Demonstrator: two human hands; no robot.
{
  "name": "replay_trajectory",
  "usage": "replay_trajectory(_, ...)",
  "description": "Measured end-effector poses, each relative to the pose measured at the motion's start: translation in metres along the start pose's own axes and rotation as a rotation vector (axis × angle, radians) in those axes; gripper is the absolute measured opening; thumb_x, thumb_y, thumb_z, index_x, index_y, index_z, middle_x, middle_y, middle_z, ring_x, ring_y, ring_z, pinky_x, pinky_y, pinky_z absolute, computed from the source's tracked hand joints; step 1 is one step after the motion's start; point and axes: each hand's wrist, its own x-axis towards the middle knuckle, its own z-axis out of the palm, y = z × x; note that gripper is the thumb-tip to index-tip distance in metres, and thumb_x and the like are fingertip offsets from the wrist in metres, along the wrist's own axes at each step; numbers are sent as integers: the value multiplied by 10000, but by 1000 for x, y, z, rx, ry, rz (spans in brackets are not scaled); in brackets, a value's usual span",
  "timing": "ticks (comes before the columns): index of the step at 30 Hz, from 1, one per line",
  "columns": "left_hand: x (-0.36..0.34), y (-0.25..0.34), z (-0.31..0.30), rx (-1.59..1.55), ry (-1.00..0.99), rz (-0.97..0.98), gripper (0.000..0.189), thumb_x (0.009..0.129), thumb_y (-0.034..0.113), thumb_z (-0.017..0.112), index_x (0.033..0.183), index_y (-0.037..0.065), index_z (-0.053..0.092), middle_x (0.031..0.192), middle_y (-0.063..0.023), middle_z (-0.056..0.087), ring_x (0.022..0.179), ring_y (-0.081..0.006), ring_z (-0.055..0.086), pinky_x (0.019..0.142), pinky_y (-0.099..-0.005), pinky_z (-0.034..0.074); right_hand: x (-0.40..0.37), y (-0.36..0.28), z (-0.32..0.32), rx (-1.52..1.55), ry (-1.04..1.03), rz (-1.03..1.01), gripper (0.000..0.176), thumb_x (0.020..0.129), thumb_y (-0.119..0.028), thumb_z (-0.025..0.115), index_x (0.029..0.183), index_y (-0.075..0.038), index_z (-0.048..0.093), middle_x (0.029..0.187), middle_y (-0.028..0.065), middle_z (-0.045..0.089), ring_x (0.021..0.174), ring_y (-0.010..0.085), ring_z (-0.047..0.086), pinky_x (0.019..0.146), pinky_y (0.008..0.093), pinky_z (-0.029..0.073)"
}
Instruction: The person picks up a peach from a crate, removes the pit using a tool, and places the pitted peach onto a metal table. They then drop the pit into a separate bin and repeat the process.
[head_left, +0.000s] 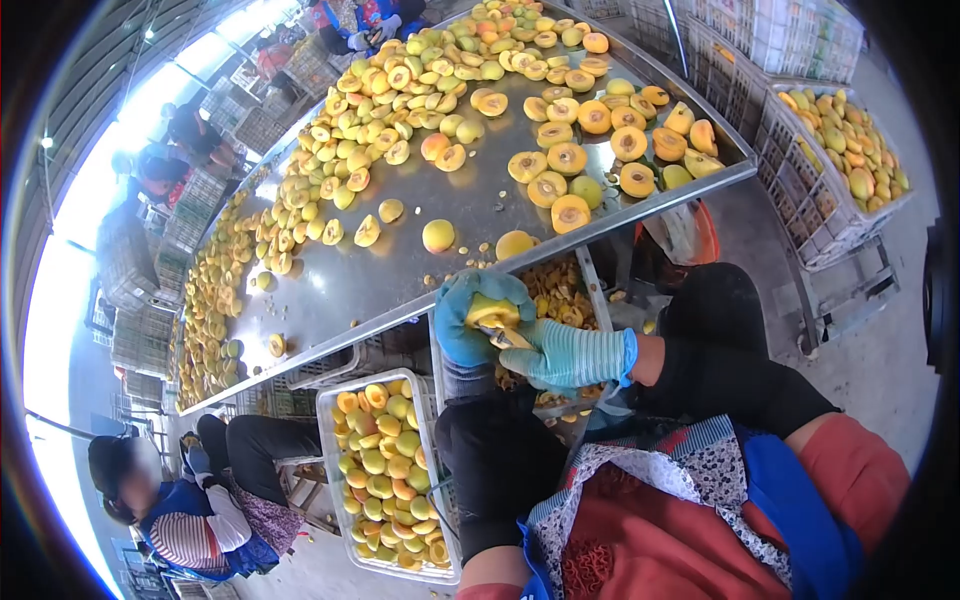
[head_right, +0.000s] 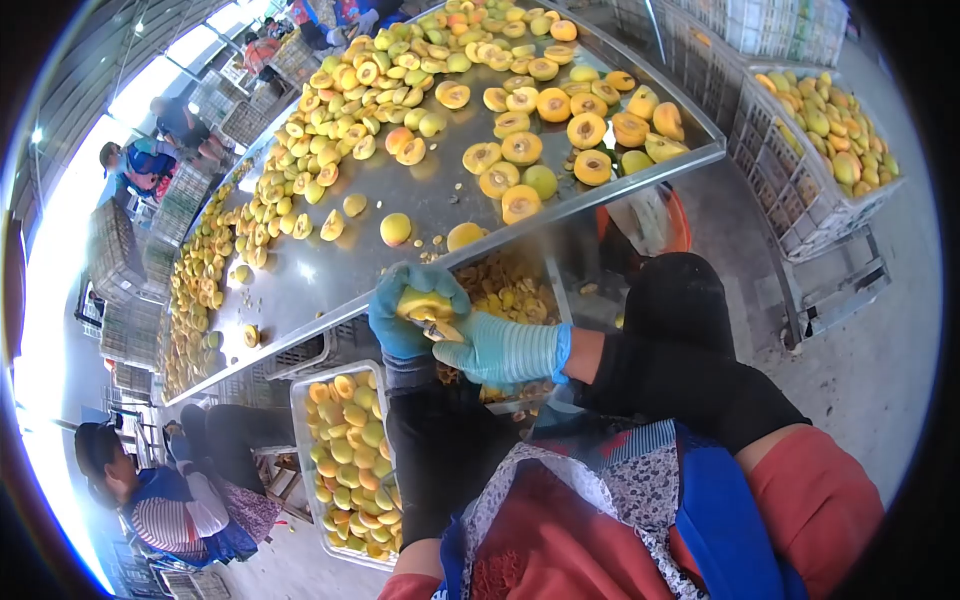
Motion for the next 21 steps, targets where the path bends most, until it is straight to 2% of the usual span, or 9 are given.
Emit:
replay_trajectory(1, 8, 8, -3, 384, -200, 77, 359, 941, 323, 472, 852, -9, 579, 795, -222, 616, 624, -334, 594, 580, -410, 506, 14, 16, 3, -263, 157, -312, 341, 945, -329, 522, 1079, -23, 589, 848, 227, 655, 826, 417, 632, 745, 461, 495)
replay_trajectory(7, 8, -7, 21, -240, 77, 35, 368, 956, 312, 427, 869, -4, 594, 849, -180, 626, 651, -299, 601, 580, -395, 515, -4, 6, -2, -125, 115, -111, 334, 943, -323, 507, 1064, -32, 615, 890, 240, 649, 840, 415, 632, 768, 475, 496)
replay_trajectory(9, 11, -5, 17, -429, 161, 86, 317, 953, 318, 436, 920, 42, 590, 877, -148, 614, 688, -304, 603, 596, -414, 530, 0, 27, -6, -431, 189, -281, 341, 932, -331, 509, 1054, -35, 626, 884, 236, 651, 823, 412, 635, 744, 486, 499)
replay_trajectory(10, 14, 9, 22, -673, 458, 74, 302, 948, 328, 442, 951, 64, 590, 904, -134, 633, 702, -302, 618, 614, -413, 543, 2, 39, -8, -577, 202, -385, 344, 927, -335, 510, 1049, -36, 631, 880, 234, 651, 814, 410, 636, 733, 492, 501)
replay_trajectory(12, 17, 14, -28, -497, 307, 221, 306, 948, 344, 446, 1009, 97, 615, 958, -112, 670, 829, -245, 656, 702, -400, 565, 9, 56, -16, -878, 202, -75, 353, 906, -357, 516, 1030, -51, 642, 869, 225, 655, 792, 402, 642, 700, 497, 510)
replay_trajectory(13, 15, 21, -26, -425, 455, 326, 302, 957, 328, 451, 1013, 85, 621, 956, -113, 670, 831, -241, 655, 676, -400, 567, 7, 46, -16, -891, 231, 17, 367, 889, -374, 533, 1015, -47, 643, 875, 227, 659, 810, 393, 652, 706, 494, 520)
replay_trajectory(14, 14, 28, -24, -339, 612, 416, 298, 967, 311, 456, 1017, 72, 627, 954, -114, 671, 833, -238, 654, 650, -400, 569, 29, 81, -20, -992, 262, 37, 368, 884, -378, 545, 1020, -48, 634, 893, 226, 666, 834, 390, 659, 733, 498, 527)
replay_trajectory(18, -30, 94, -33, -166, 486, 450, 357, 931, 361, 536, 1039, 28, 608, 963, -119, 655, 876, -259, 625, 743, -417, 550, 42, 92, -14, -1183, 228, 201, 383, 878, -369, 566, 1072, -40, 581, 886, 235, 666, 835, 408, 653, 729, 510, 516)
replay_trajectory(21, -96, 139, -69, 370, 693, 654, 342, 949, 315, 536, 1112, 19, 594, 1014, -124, 656, 913, -275, 632, 779, -450, 551, 46, 89, -9, -1209, 251, 233, 386, 876, -363, 569, 1084, -39, 561, 879, 242, 662, 830, 420, 646, 721, 512, 511)
